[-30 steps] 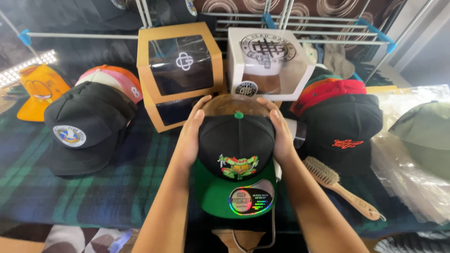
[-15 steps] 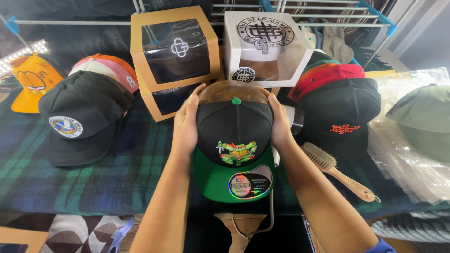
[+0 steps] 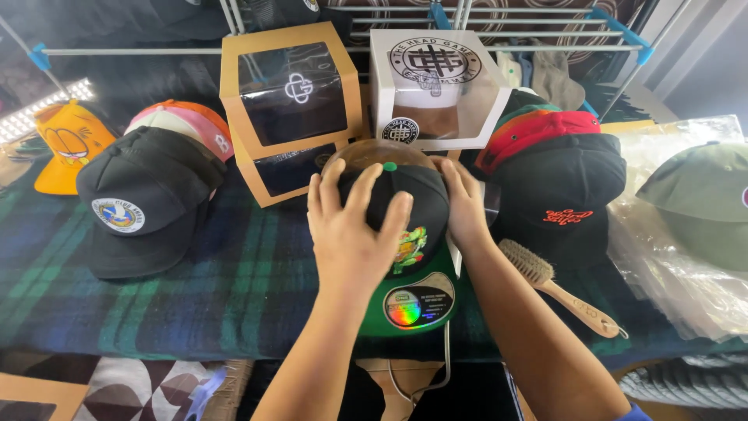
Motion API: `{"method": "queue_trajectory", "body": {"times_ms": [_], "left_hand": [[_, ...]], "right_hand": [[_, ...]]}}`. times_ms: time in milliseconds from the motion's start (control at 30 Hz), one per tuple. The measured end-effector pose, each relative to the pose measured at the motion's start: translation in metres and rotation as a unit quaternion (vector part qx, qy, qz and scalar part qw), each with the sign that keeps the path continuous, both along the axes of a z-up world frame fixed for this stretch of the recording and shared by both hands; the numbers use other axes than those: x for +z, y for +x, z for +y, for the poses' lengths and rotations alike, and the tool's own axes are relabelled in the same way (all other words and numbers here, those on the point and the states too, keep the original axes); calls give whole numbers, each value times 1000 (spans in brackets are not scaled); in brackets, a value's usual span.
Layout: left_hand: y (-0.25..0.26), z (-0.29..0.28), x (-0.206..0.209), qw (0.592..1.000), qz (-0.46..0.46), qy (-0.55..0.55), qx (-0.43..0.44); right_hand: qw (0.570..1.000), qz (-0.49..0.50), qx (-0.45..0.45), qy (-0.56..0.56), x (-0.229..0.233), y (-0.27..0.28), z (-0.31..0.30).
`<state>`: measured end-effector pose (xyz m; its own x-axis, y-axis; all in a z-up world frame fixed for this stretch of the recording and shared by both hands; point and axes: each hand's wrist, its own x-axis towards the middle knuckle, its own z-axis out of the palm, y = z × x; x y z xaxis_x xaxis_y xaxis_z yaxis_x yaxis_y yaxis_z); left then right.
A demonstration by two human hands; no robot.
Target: Cleaning and reshaping baseball caps using a hair dryer and a brush on a wooden head form.
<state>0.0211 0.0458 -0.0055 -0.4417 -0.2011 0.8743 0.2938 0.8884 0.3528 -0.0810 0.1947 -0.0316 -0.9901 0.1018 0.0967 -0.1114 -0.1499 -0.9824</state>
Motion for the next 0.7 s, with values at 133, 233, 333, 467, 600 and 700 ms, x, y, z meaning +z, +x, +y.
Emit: {"method": "queue_trajectory", "body": {"times_ms": [133,233,333,467,600,700], "left_hand": [[-16,-15,-3,994,-19,79,-71],[-15,-18,1,997,-32,35,-60],[-21,-22,4,995,-26,40,-83],[-34,-46,-5,948,-87,203,-227],[-48,-71,-12,883,-143,280,-350],[-54,-76,-11,826,-181,342,-410]], "right_hand": [[881,422,11,212,46,28,0],[783,522,42,337,46,32,-17],[768,525,30,365,42,26,-19],[850,440,84,279,42,17,-13],[956,236,135,114,-10,-35,2],[955,-49,177,-232,-59,-73,10]]}}
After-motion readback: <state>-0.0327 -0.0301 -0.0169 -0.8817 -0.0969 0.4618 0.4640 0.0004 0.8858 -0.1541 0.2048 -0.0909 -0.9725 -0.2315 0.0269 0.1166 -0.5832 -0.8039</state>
